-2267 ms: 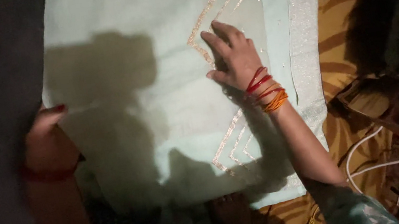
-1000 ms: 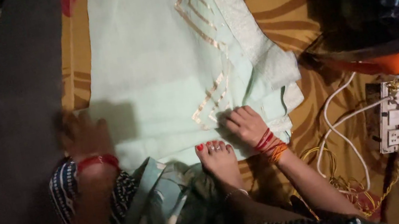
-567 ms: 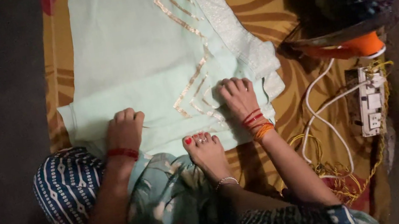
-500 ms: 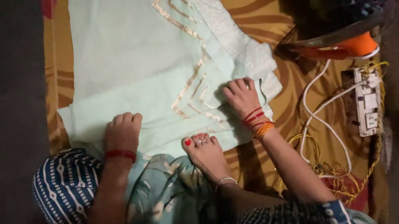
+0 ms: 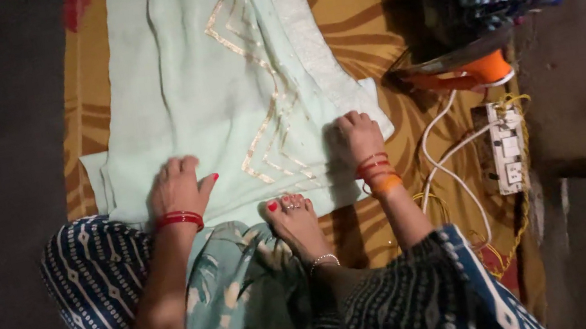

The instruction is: The recorder uses an iron to smooth out a light green garment with gold patterns.

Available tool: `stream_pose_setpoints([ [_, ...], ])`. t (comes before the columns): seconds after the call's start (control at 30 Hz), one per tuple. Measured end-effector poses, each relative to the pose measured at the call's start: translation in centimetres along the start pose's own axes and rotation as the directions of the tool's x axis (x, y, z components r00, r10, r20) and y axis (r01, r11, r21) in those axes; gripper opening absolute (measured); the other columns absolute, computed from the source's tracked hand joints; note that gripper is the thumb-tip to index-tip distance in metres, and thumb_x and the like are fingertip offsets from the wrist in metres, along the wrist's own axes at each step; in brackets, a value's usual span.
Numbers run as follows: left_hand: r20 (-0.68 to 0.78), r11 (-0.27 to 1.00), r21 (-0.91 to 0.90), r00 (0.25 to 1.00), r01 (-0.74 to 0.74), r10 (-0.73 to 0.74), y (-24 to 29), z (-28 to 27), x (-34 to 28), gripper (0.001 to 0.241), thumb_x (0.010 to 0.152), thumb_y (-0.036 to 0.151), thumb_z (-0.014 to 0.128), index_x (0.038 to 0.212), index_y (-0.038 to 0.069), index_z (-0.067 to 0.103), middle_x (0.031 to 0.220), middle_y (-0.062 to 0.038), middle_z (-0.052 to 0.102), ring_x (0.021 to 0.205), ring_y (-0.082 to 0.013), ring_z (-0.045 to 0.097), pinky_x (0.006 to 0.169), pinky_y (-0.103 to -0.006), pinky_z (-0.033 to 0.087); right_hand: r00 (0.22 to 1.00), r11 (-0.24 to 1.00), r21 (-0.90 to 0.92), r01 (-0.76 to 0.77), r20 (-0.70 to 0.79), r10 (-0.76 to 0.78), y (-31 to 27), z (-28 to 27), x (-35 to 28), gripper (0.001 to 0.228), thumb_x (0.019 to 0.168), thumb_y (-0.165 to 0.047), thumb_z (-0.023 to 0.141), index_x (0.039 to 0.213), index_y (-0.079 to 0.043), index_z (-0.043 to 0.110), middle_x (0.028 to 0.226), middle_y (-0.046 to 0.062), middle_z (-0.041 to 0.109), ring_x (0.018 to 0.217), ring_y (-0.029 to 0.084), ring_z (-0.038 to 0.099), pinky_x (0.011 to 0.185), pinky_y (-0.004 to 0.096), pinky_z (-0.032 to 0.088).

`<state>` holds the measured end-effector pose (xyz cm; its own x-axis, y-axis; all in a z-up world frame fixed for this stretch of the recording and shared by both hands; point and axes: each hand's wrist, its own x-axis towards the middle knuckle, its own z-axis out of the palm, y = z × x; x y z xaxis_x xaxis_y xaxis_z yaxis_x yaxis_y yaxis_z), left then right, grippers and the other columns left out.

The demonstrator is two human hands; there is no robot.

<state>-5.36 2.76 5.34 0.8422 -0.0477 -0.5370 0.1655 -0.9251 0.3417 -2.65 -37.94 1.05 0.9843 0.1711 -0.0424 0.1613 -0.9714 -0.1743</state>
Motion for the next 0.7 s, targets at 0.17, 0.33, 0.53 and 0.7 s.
stream_pose_setpoints([
  [0.17, -0.076, 0.974, 0.191, 0.991, 0.121, -0.108, 1.1, 0.7, 0.3, 0.115, 0.073, 0.062, 0.082, 0.163, 0.034, 0.016, 0.17, -0.013, -0.005, 0.154, -0.0434, 0.002, 0.115, -0.0678, 0.021, 0.994, 0.991, -0.095, -0.093, 0.044, 0.097, 0.6, 0.9, 0.0, 0.042, 0.078, -0.018, 0.074, 0.117, -0.013, 0.063, 0.12, 0.013, 0.06, 0.111, 0.039, 0.057, 0.089, 0.054, 0.05],
  [0.33, -0.048, 0.972, 0.101, 0.977, 0.213, -0.209, 0.4, 0.5, -0.4, 0.129, 0.072, 0.068, 0.081, 0.165, 0.035, -0.001, 0.17, -0.018, -0.017, 0.153, -0.0508, -0.008, 0.118, -0.0715, 0.02, 0.983, 0.976, -0.179, -0.123, 0.114, 0.144, 0.9, 2.0, 1.1, 0.039, 0.081, -0.015, 0.072, 0.119, -0.012, 0.062, 0.121, 0.014, 0.059, 0.113, 0.04, 0.057, 0.09, 0.053, 0.051],
  [0.53, 0.029, 0.962, 0.111, 0.967, 0.248, -0.253, -0.3, 0.7, -0.5, 0.133, 0.069, 0.068, 0.083, 0.165, 0.035, -0.003, 0.17, -0.019, -0.018, 0.153, -0.0526, -0.008, 0.115, -0.07, 0.027, 0.972, 0.974, -0.208, -0.09, 0.196, 0.132, 2.1, 1.8, 0.0, 0.037, 0.082, -0.016, 0.07, 0.119, -0.015, 0.063, 0.125, 0.013, 0.058, 0.114, 0.041, 0.057, 0.09, 0.051, 0.053],
  [0.7, 0.043, 0.944, 0.142, 0.951, 0.298, -0.306, 0.4, -0.4, -0.9, 0.135, 0.069, 0.067, 0.084, 0.166, 0.036, -0.005, 0.17, -0.018, -0.018, 0.154, -0.0518, -0.008, 0.115, -0.0685, 0.03, 0.977, 0.975, -0.202, -0.095, 0.171, 0.131, 4.3, 5.1, -0.4, 0.038, 0.085, -0.018, 0.069, 0.122, -0.023, 0.066, 0.127, 0.011, 0.058, 0.116, 0.041, 0.058, 0.093, 0.051, 0.053],
])
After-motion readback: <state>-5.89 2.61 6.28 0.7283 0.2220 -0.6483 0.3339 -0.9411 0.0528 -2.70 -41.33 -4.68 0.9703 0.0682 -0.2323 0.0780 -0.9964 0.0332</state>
